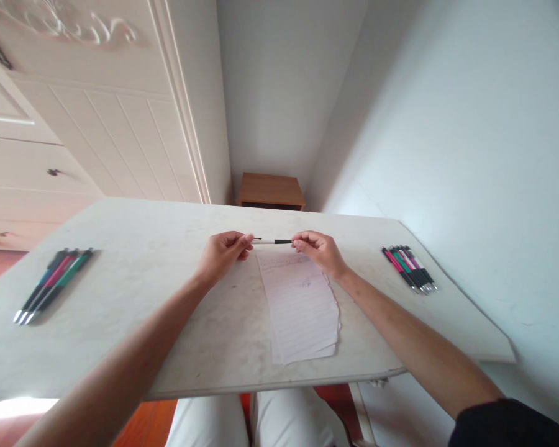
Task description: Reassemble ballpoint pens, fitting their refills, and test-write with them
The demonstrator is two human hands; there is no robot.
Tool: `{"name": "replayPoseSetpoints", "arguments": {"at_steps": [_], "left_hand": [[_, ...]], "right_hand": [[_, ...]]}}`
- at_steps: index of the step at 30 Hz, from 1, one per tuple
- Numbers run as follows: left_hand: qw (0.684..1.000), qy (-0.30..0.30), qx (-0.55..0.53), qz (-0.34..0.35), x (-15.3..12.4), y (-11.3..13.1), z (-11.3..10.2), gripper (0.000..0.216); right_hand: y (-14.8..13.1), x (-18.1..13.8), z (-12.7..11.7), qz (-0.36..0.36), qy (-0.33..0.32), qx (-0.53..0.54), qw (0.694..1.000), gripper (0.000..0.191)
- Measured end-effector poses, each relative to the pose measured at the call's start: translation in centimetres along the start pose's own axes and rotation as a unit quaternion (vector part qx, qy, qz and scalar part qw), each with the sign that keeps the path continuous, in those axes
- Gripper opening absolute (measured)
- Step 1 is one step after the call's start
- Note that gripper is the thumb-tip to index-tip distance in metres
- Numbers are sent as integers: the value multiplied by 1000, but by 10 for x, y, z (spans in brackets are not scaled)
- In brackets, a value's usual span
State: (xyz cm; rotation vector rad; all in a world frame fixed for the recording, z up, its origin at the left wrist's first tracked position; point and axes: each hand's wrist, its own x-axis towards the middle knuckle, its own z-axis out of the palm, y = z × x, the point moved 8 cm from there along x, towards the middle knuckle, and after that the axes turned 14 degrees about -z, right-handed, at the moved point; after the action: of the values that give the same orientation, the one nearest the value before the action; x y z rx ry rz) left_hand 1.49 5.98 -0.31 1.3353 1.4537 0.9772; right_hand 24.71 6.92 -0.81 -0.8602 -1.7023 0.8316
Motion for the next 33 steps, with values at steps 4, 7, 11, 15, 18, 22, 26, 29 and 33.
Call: {"name": "replayPoseSetpoints", "arguments": {"at_steps": [4,7,11,15,18,22,26,29,33], "left_hand": [[997,29,76,19,-5,6,-1,55],[997,24,74,16,-5,6,1,51],[1000,-10,22,-16,-4,3,5,57],[997,-76,-28,-21,-9,6,13,55],[990,-129,-51,-1,-14,10,21,47],[984,-139,-111,17,-14,11,22,38],[981,-154,-114,42,-14,13,23,36],[989,-128,-74,30,-13,11,20,41],[997,-66,33,10,-11,6,16,49]], "right_hand": [[-2,-1,3,0,-10,3,1000,27],[-6,-2,6,-6,-15,0,1000,26],[-10,-2,8,-12,-9,-5,1000,25],[-14,-2,6,-21,0,-13,1000,25],[-18,-1,4,-30,13,-23,999,25],[-21,-1,3,-37,19,-24,999,26],[-21,-1,2,-39,23,-20,999,25],[-21,-1,1,-40,24,-22,999,24],[-22,-1,1,-42,20,-22,999,25]]}}
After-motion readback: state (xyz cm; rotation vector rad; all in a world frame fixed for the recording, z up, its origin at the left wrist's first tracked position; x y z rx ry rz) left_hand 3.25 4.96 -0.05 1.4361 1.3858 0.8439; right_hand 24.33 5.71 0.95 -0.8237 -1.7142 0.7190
